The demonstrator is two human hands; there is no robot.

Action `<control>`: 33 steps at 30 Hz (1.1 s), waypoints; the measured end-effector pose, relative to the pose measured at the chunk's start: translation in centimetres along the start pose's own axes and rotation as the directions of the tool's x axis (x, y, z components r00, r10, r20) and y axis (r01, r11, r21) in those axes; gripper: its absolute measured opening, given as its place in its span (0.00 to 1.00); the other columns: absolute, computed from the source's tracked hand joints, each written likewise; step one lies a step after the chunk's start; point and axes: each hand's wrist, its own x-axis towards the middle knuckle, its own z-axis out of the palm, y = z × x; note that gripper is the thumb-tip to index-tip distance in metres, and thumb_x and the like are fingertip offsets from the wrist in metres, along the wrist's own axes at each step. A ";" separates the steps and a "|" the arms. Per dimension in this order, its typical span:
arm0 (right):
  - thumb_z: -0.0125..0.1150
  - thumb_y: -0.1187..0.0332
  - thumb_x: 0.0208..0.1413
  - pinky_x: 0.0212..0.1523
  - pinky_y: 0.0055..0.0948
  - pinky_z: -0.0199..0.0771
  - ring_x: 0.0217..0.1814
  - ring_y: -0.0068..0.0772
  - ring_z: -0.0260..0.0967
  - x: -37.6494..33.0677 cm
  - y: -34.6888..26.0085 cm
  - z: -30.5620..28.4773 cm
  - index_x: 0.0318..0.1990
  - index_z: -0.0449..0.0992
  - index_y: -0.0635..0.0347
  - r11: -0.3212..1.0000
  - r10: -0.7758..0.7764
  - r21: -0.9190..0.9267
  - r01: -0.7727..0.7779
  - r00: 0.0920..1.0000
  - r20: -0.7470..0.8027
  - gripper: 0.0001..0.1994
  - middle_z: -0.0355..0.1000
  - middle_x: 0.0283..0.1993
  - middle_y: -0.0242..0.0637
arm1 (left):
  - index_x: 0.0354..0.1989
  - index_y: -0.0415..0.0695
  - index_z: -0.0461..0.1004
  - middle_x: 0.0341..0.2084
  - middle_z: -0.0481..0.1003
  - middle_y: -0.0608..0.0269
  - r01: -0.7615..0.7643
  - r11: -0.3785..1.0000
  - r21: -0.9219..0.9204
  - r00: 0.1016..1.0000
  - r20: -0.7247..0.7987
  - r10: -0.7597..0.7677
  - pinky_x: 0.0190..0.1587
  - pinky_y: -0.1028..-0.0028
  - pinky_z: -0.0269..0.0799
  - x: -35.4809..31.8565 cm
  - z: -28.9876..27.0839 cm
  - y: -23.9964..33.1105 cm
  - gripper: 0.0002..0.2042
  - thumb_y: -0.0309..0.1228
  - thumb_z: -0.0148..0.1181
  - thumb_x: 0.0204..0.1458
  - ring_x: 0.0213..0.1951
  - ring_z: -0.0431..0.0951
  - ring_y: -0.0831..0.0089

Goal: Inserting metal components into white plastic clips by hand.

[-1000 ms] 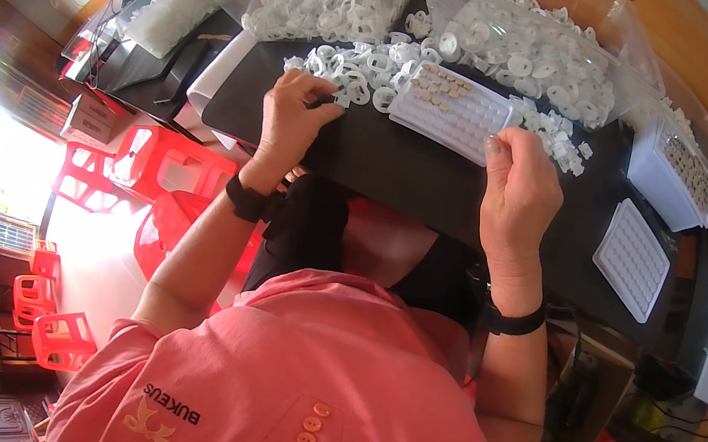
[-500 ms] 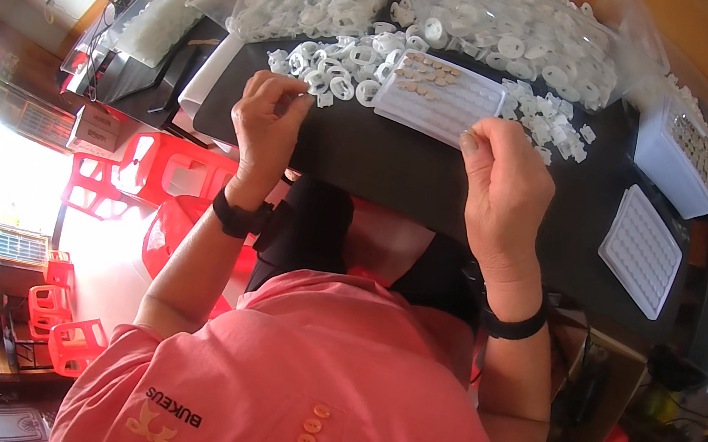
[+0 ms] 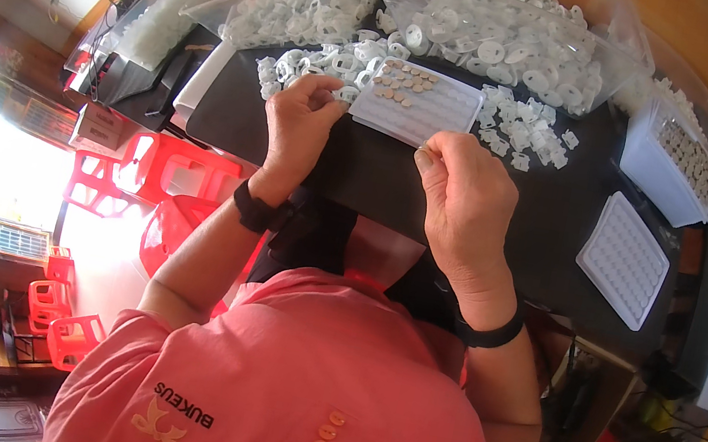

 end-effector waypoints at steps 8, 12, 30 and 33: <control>0.63 0.72 0.59 0.31 0.35 0.71 0.29 0.44 0.72 -0.3 0.1 0.1 0.36 0.74 0.60 1.000 0.022 -0.015 -0.021 0.999 0.043 0.04 0.73 0.29 0.40 | 0.44 0.38 0.82 0.25 0.75 0.70 0.205 0.924 -0.322 0.973 -0.040 -0.229 0.29 0.81 0.67 -0.5 -1.4 0.3 0.15 0.19 0.65 0.46 0.25 0.73 0.82; 0.63 0.70 0.62 0.30 0.28 0.69 0.26 0.36 0.69 -0.3 0.4 0.0 0.37 0.75 0.62 0.999 0.033 -0.012 -0.033 0.999 0.006 0.06 0.71 0.28 0.40 | 0.47 0.34 0.80 0.29 0.77 0.63 0.310 0.685 -0.659 0.936 0.088 -0.340 0.25 0.81 0.66 -1.2 -3.2 0.3 0.14 0.19 0.62 0.50 0.24 0.74 0.79; 0.59 0.68 0.66 0.33 0.27 0.69 0.29 0.23 0.66 0.3 -3.6 9.3 0.39 0.73 0.63 0.976 0.160 0.138 -0.170 0.984 0.078 0.07 0.71 0.28 0.33 | 0.52 0.29 0.73 0.40 0.77 0.54 0.586 0.116 -0.802 0.809 0.572 -0.137 0.42 0.67 0.77 -2.3 -4.2 0.4 0.14 0.23 0.56 0.60 0.36 0.80 0.65; 0.59 0.68 0.66 0.34 0.25 0.68 0.31 0.21 0.65 0.6 -3.3 9.3 0.38 0.73 0.63 0.947 0.206 0.225 -0.231 0.970 0.129 0.08 0.71 0.29 0.32 | 0.53 0.29 0.72 0.37 0.76 0.55 0.614 0.067 -0.786 0.786 0.603 -0.138 0.42 0.67 0.76 -1.9 -3.9 0.3 0.14 0.24 0.55 0.61 0.36 0.79 0.66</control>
